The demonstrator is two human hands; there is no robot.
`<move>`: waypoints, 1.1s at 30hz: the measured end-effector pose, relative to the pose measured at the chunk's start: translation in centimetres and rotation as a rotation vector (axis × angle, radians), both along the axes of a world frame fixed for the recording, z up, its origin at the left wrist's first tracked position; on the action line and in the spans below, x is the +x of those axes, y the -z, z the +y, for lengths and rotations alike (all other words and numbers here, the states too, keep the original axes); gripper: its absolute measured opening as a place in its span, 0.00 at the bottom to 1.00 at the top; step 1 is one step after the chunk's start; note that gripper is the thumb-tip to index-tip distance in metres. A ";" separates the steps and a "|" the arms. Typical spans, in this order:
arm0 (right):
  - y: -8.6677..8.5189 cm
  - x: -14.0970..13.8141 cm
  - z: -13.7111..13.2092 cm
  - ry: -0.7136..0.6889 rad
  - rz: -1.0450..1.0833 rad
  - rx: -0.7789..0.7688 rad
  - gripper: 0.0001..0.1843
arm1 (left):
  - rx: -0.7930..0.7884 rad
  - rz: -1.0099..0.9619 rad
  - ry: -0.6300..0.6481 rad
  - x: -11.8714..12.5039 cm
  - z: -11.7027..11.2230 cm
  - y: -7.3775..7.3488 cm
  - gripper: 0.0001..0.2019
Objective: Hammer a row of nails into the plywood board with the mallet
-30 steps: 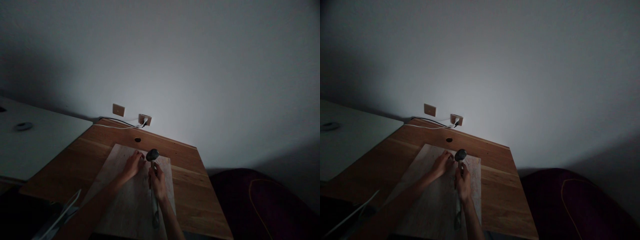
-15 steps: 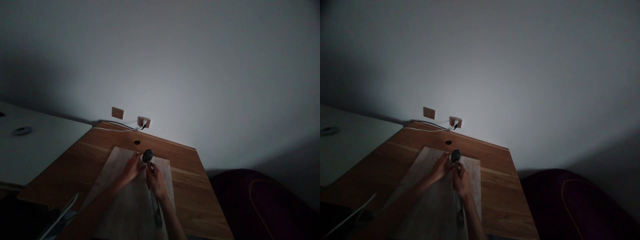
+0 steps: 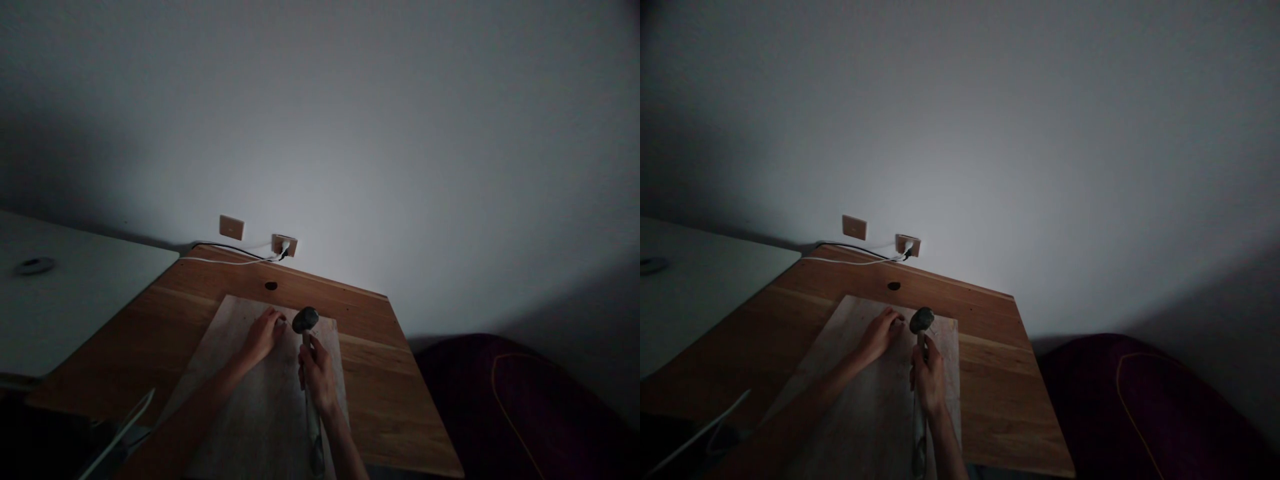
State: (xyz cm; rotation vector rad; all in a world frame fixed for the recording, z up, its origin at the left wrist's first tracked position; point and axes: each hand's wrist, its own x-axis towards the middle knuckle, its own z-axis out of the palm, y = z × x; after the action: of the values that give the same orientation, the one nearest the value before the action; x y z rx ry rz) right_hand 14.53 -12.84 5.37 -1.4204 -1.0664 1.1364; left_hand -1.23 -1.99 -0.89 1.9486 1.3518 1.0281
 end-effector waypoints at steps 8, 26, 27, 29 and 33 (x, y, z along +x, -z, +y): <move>0.0 -0.8 2.5 -0.187 -0.106 0.011 0.34 | 0.035 -0.071 -0.021 0.1 -0.4 0.4 0.32; 0.7 1.8 -2.7 0.108 0.010 -0.009 0.34 | 0.061 -0.145 0.163 -1.9 0.9 0.7 0.30; 0.7 1.7 -2.7 0.111 0.015 -0.014 0.35 | 0.064 -0.132 0.173 -2.0 0.9 0.7 0.30; 0.6 1.6 -2.7 0.111 0.017 -0.029 0.35 | 0.082 -0.091 0.181 -2.2 0.8 0.5 0.31; 0.7 1.3 -2.7 0.099 0.019 -0.048 0.36 | 0.121 0.021 0.187 -2.9 0.6 -0.4 0.31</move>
State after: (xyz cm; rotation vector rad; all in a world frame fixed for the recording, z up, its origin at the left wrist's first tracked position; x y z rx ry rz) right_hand 15.86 -15.54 4.63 -1.4805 -0.9506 1.1086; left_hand -4.09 -1.44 -0.51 2.1339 1.1162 1.0218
